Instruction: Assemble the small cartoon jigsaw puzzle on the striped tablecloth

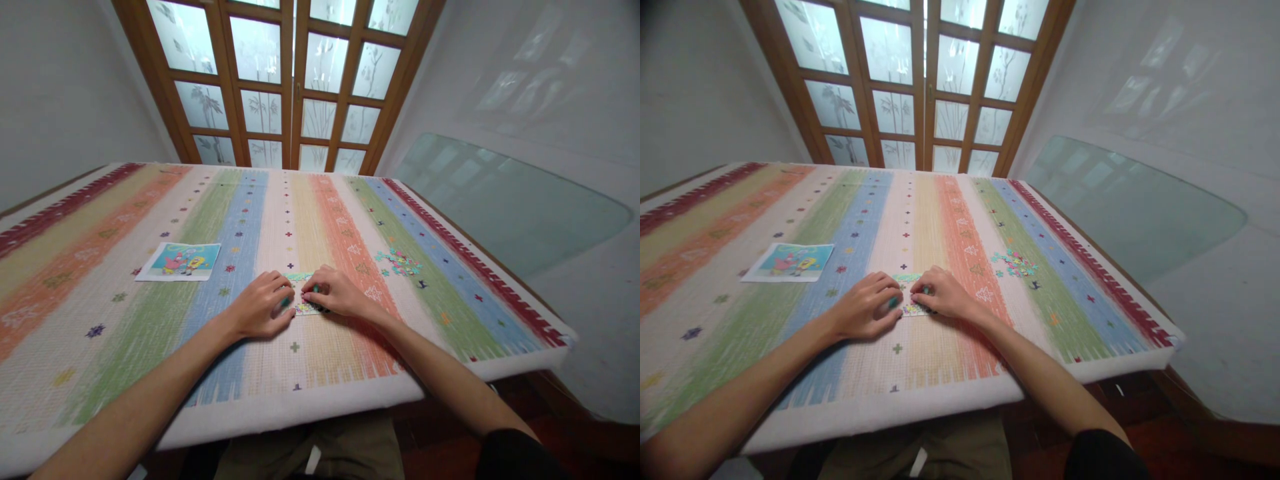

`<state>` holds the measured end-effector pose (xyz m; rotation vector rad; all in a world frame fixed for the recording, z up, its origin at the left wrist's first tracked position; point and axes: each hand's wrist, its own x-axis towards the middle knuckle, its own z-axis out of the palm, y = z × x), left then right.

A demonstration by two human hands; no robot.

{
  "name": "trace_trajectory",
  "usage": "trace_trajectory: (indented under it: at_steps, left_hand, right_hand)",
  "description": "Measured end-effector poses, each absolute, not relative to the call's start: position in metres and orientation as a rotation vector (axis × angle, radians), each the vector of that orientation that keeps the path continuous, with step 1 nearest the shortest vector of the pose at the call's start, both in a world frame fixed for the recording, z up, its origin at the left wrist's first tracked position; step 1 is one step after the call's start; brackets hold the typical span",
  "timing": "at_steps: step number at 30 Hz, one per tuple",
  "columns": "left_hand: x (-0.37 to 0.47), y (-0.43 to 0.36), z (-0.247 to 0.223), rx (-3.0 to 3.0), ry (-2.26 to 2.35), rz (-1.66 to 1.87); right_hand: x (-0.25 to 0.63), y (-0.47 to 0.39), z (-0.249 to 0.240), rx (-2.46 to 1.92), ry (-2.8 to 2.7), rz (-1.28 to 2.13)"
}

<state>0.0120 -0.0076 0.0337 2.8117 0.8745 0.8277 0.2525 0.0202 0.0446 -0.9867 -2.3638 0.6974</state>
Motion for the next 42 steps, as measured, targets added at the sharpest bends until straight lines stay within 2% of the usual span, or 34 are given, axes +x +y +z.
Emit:
trace_trajectory:
  at_steps: [23, 28, 35, 42]
  left_hand:
    - [0.019, -0.01, 0.031, 2.775, 0.799, 0.829]
    - [0.017, -0.012, 0.033, 2.748, 0.726, 0.805]
    - [0.018, -0.014, 0.027, 2.785, 0.688, 0.743]
    - [0.018, -0.015, 0.029, 2.783, 0.688, 0.748]
  right_hand:
    - [0.268, 0.024, 0.044, -0.881, -2.41, 0.614]
    - [0.301, 0.046, 0.061, -0.984, -2.148, 0.578]
    - [0.385, 0.086, 0.084, -1.219, -1.742, 0.282]
    - [0.453, 0.095, 0.069, -1.708, -1.568, 0.232]
